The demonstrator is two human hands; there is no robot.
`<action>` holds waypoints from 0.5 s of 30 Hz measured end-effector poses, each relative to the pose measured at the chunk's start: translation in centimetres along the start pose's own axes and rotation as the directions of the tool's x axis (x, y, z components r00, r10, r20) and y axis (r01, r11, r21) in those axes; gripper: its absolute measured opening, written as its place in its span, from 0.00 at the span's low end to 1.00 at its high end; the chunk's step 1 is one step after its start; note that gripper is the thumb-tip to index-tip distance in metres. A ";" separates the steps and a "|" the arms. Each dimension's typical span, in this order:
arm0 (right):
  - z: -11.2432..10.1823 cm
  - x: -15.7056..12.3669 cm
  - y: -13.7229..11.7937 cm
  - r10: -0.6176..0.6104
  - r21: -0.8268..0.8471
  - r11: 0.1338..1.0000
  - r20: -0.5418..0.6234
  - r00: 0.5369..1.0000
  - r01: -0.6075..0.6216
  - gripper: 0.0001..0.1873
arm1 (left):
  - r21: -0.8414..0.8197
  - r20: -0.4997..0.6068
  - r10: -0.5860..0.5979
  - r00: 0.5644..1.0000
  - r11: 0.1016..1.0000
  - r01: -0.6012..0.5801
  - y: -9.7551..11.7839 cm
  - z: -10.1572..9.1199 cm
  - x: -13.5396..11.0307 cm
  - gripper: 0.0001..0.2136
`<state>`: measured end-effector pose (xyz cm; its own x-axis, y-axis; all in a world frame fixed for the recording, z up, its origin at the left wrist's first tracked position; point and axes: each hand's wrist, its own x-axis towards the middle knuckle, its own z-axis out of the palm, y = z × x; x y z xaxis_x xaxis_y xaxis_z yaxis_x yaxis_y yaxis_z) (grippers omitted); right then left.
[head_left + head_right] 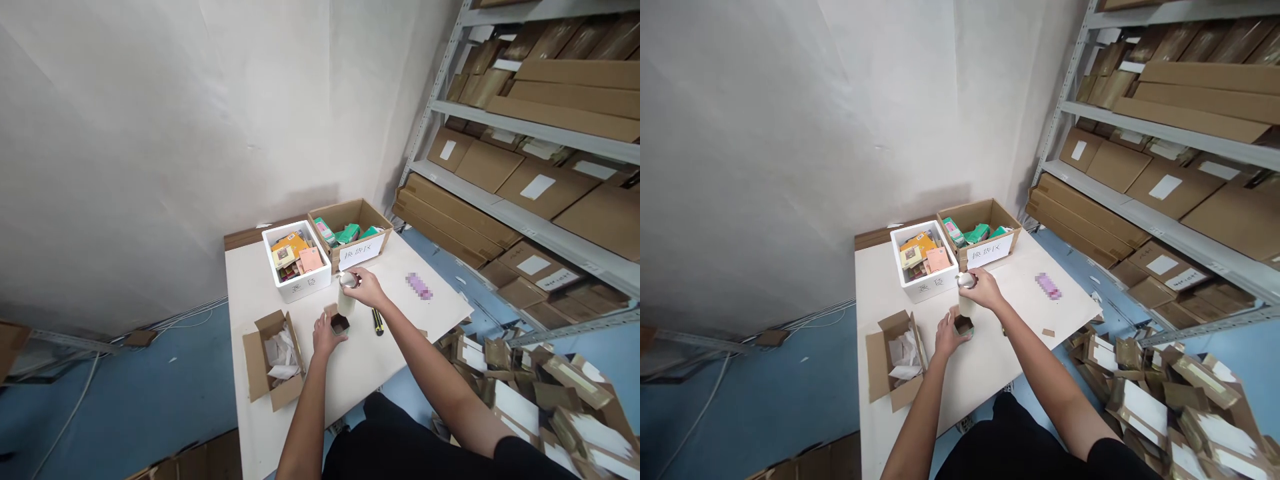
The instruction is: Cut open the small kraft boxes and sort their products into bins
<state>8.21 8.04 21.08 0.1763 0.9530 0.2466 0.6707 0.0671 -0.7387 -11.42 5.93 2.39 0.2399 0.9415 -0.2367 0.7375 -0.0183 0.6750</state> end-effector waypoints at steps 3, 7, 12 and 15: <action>-0.3 -0.9 -1.3 -0.051 0.009 0.999 -0.038 0.998 0.052 0.24 | -0.157 -0.134 0.080 0.988 0.982 -0.101 2.0 -2.3 -1.0 0.53; 1.2 -2.7 -1.7 -0.026 0.096 0.995 -0.027 0.999 0.029 0.23 | -0.429 -0.306 0.161 0.938 0.856 -0.287 6.1 -5.5 -2.5 0.34; 1.7 -3.5 0.3 0.052 0.342 0.935 0.125 0.991 -0.092 0.31 | -0.390 -0.346 0.130 0.929 0.881 -0.269 9.8 -7.5 -2.7 0.32; 0.1 -3.3 2.6 -0.020 0.483 0.866 0.290 0.957 -0.128 0.48 | -0.523 -0.329 0.080 0.941 0.814 -0.253 10.9 -8.2 -2.4 0.42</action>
<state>9.30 5.06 18.23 -0.0540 0.9962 0.0686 0.2101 0.0785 -0.9745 -9.17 6.28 16.04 0.0771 0.9951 0.0618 0.2094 -0.0768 0.9748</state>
